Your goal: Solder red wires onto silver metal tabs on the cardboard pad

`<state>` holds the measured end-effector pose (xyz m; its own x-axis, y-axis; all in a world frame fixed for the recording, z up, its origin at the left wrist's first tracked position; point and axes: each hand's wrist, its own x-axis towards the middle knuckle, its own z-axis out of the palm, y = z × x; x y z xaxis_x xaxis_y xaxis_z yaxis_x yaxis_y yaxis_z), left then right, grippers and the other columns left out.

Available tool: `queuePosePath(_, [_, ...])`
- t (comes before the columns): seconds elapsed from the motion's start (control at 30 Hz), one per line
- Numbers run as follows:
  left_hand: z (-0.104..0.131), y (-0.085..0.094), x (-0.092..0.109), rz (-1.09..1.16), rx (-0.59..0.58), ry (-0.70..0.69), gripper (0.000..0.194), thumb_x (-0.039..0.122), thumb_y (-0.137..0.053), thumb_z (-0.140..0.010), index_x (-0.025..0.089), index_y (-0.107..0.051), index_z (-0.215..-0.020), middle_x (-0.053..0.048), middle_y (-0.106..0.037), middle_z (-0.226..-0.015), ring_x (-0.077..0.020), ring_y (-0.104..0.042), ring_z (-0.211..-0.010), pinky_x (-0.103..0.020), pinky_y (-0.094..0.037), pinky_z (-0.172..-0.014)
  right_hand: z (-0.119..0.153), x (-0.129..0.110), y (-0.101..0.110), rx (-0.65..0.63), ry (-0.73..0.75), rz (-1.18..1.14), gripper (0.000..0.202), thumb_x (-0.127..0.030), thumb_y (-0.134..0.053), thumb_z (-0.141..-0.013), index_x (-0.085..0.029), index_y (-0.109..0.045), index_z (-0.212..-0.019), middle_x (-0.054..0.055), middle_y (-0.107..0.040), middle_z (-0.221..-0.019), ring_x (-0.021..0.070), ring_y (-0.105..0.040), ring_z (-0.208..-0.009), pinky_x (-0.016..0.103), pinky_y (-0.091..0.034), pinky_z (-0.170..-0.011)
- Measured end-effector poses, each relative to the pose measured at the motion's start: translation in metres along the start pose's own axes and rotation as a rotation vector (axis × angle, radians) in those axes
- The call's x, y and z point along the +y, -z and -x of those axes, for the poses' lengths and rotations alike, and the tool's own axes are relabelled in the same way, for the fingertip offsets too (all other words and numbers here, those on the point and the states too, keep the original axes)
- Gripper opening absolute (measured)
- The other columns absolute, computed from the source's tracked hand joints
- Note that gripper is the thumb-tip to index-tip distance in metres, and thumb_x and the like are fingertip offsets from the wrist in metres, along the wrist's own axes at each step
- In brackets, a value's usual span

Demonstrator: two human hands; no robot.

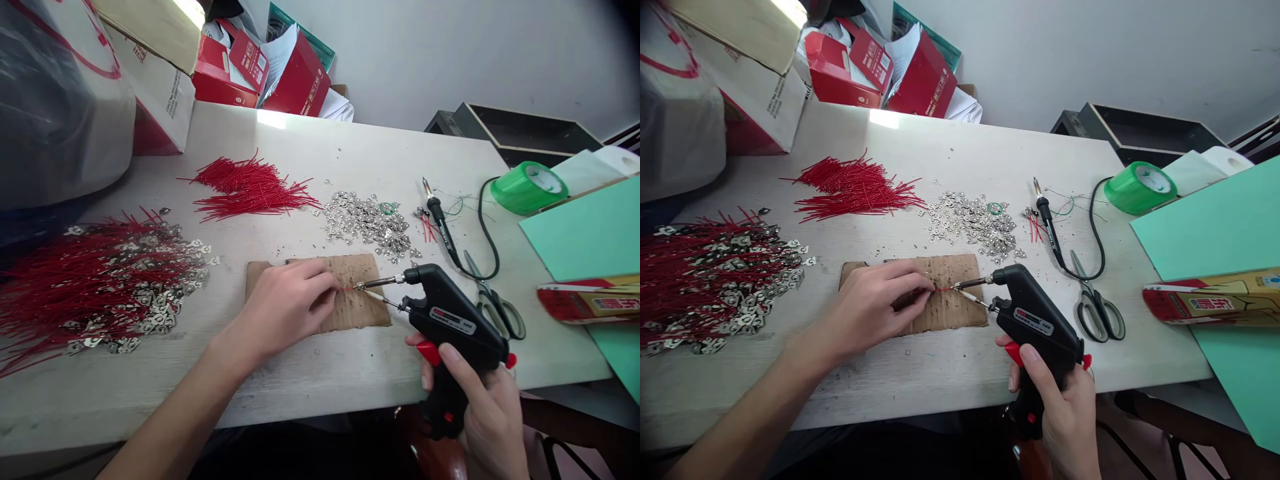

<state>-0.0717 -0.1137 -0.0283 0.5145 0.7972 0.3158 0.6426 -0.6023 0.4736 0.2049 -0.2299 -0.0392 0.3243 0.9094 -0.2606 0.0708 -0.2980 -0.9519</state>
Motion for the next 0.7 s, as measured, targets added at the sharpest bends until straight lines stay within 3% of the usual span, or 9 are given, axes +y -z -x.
queuePosePath(0.27, [-0.001,0.0,0.0,-0.027,0.006,-0.013,0.017,0.016,-0.06,-0.099,0.019,-0.076,-0.093,-0.001,-0.072,-0.089,-0.0153,-0.067,-0.079,-0.028,-0.044,-0.063,0.004,-0.014,-0.013,0.037,-0.017,0.007,0.036,-0.05,-0.073,-0.096,-0.015,-0.081,-0.101,0.005,-0.063,-0.061,0.0189,-0.059,-0.057,0.027,-0.043,-0.044])
queuePosePath(0.4, [-0.002,0.001,0.001,-0.033,-0.002,-0.016,0.017,0.016,-0.06,-0.099,0.02,-0.076,-0.095,-0.001,-0.072,-0.089,-0.0148,-0.067,-0.079,-0.027,-0.043,-0.063,0.007,-0.02,-0.017,0.055,-0.069,0.036,0.04,-0.053,-0.073,-0.095,-0.016,-0.08,-0.105,0.003,-0.06,-0.059,0.0143,-0.049,-0.048,0.026,-0.035,-0.038])
queuePosePath(0.7, [-0.002,0.0,0.001,-0.033,0.001,-0.016,0.017,0.016,-0.061,-0.099,0.019,-0.077,-0.095,-0.001,-0.073,-0.09,-0.0153,-0.068,-0.08,-0.027,-0.042,-0.062,0.006,-0.018,-0.014,0.06,-0.089,0.066,0.043,-0.058,-0.074,-0.093,-0.017,-0.082,-0.103,0.004,-0.061,-0.059,0.0151,-0.049,-0.046,0.027,-0.035,-0.037])
